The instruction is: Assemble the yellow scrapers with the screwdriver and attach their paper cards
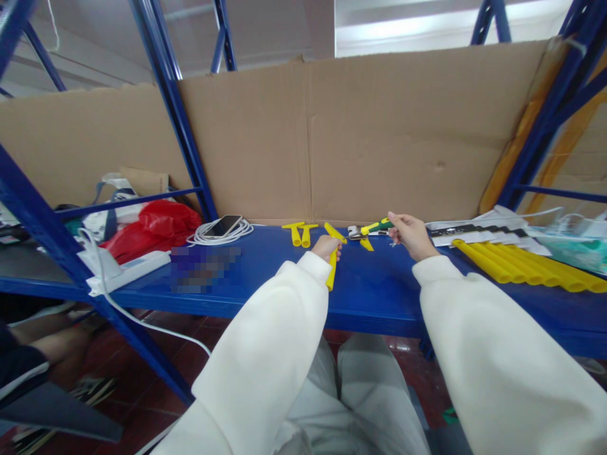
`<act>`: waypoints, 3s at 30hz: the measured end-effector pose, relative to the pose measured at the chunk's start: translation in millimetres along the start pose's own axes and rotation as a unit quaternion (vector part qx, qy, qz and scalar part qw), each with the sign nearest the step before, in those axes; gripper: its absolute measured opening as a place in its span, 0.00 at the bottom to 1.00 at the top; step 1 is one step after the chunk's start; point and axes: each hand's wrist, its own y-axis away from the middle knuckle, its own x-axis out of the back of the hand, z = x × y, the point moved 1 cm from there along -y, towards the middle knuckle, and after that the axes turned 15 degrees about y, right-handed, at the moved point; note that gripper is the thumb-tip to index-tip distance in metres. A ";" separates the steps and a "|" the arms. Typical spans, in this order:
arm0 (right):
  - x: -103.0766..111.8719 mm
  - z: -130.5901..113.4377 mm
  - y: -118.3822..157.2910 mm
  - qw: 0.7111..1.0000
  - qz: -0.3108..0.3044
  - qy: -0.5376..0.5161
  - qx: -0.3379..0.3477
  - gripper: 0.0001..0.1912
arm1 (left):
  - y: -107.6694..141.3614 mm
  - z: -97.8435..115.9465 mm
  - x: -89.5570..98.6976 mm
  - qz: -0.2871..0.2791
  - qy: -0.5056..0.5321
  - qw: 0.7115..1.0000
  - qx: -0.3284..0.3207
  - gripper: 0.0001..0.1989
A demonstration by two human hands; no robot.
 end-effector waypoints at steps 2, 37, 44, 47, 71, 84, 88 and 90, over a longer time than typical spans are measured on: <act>0.1 0.1 -0.1 1.000 0.000 0.002 -0.001 0.27 | -0.3 0.2 0.1 -0.002 0.000 1.000 -0.002 0.16; -1.6 -3.6 0.4 0.998 0.059 -0.003 -0.014 0.24 | 7.8 3.3 -4.0 -0.022 0.008 1.000 -0.009 0.13; 5.4 -4.6 -1.5 0.993 0.112 -0.017 -0.030 0.21 | 5.5 2.8 -1.6 0.006 -0.003 1.000 -0.012 0.14; 9.5 -3.2 -2.8 0.991 0.127 -0.021 -0.046 0.18 | 3.7 2.3 -0.9 0.002 -0.010 1.000 -0.017 0.15; -10.6 -3.3 11.6 0.949 -0.132 0.199 -0.205 0.05 | 2.6 1.0 -2.1 -0.009 -0.018 0.999 -0.030 0.11; -11.5 7.3 10.5 0.915 -0.202 0.321 -0.137 0.07 | 1.6 3.0 -1.6 -0.010 -0.013 0.993 -0.118 0.22; -5.6 16.6 1.3 0.906 -0.191 0.363 -0.108 0.06 | -1.0 2.0 -0.8 -0.024 -0.035 0.988 -0.148 0.29; 1.0 22.1 -4.9 0.890 -0.152 0.420 -0.089 0.08 | -2.9 0.3 -0.1 -0.020 -0.074 0.985 -0.154 0.30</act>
